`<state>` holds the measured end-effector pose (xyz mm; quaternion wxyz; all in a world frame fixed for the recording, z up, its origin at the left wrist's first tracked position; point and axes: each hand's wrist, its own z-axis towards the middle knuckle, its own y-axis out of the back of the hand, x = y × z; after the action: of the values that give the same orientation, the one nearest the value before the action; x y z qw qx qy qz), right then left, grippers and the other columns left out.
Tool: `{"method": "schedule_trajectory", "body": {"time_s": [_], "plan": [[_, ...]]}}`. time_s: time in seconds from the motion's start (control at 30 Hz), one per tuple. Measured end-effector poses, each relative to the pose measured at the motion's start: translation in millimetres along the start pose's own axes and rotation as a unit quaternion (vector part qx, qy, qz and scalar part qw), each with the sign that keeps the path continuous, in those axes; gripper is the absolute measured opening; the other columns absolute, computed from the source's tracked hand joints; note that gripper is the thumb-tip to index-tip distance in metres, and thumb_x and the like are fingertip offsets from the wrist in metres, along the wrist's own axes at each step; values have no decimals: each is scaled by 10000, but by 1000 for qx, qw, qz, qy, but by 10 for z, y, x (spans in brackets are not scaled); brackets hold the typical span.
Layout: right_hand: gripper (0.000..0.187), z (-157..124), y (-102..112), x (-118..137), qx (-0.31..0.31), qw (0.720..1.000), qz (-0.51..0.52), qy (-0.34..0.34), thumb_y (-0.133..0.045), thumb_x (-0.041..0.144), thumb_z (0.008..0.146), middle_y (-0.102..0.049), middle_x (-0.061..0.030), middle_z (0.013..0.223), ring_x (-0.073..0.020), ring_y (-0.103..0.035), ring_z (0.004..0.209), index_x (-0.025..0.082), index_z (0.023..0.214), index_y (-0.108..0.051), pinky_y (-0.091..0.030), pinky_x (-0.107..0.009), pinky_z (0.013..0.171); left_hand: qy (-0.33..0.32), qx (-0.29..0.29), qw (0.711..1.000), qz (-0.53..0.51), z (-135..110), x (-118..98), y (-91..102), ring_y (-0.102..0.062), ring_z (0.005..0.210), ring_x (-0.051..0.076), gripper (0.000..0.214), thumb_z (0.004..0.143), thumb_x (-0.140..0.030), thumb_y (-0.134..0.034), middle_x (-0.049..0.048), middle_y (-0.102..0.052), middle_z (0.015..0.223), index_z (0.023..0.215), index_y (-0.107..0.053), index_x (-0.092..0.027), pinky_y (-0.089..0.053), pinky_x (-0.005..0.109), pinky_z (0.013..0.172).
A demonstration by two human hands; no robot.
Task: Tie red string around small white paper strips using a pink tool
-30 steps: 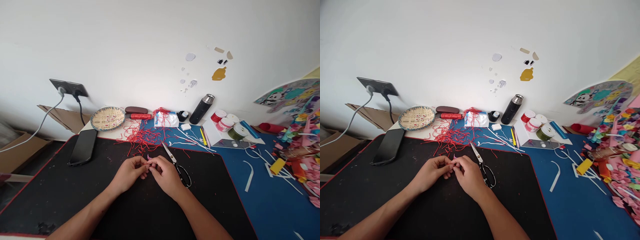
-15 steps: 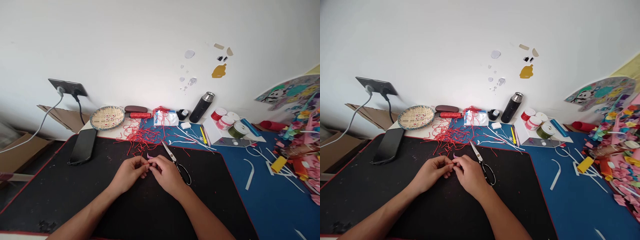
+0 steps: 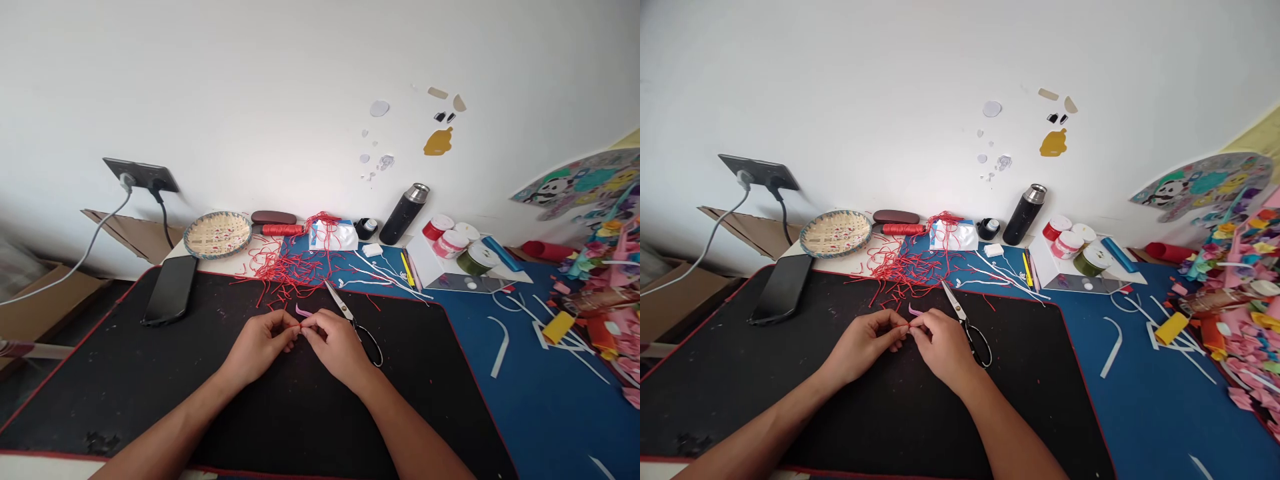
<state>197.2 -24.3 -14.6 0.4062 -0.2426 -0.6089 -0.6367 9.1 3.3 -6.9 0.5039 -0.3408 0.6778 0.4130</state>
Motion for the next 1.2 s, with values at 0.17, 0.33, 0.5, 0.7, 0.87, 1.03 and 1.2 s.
{"method": "schedule_trajectory", "body": {"time_s": [0.17,0.33,0.5,0.7,0.87,1.03,1.2], "plan": [[123,13,-1,6,-1,999,40,-28,-640,163,925,-720,-22,858,-166,-652,748,215,936,-751,-467,-263,665,-13,-8,1000,8,-8,22,-5,-635,626,170,227,877,-411,-667,0,-680,722,822,-699,-193,-518,267,608],[119,30,-17,-1,11,993,97,-67,-617,211,923,-701,-12,794,-160,-623,707,201,914,-735,-463,-260,649,-23,-12,1000,9,-7,20,-3,-639,637,172,229,889,-416,-663,-2,-680,718,826,-703,-199,-520,264,611],[127,38,-22,-18,23,977,188,-102,-632,280,907,-677,-11,789,-160,-607,714,187,890,-715,-462,-268,660,-28,-13,999,20,-2,3,4,-645,647,175,238,894,-426,-664,-1,-685,722,830,-711,-202,-523,263,616],[144,55,-1,-27,50,958,254,-127,-651,319,887,-644,0,766,-147,-580,679,184,881,-698,-451,-270,649,-11,-9,1000,-15,5,12,10,-638,642,177,270,873,-459,-682,11,-689,732,827,-706,-194,-530,274,617],[86,51,-32,-36,49,963,234,-125,-641,249,873,-634,11,773,-133,-561,662,183,916,-675,-438,-253,628,-1,-4,1000,-24,18,9,13,-639,644,173,262,860,-451,-683,9,-685,729,824,-706,-193,-535,274,625],[65,31,-50,-52,48,969,211,-122,-626,224,888,-596,31,731,-116,-514,619,183,921,-663,-402,-232,580,-4,1,1000,-23,18,-16,13,-630,632,166,248,864,-437,-672,5,-680,718,810,-701,-196,-529,267,616],[57,24,-29,-40,57,969,207,-125,-633,242,899,-576,40,698,-108,-477,586,187,903,-648,-367,-220,539,-9,4,1000,-17,5,-21,15,-625,622,165,256,874,-438,-664,6,-676,722,802,-696,-194,-522,266,610]]}}
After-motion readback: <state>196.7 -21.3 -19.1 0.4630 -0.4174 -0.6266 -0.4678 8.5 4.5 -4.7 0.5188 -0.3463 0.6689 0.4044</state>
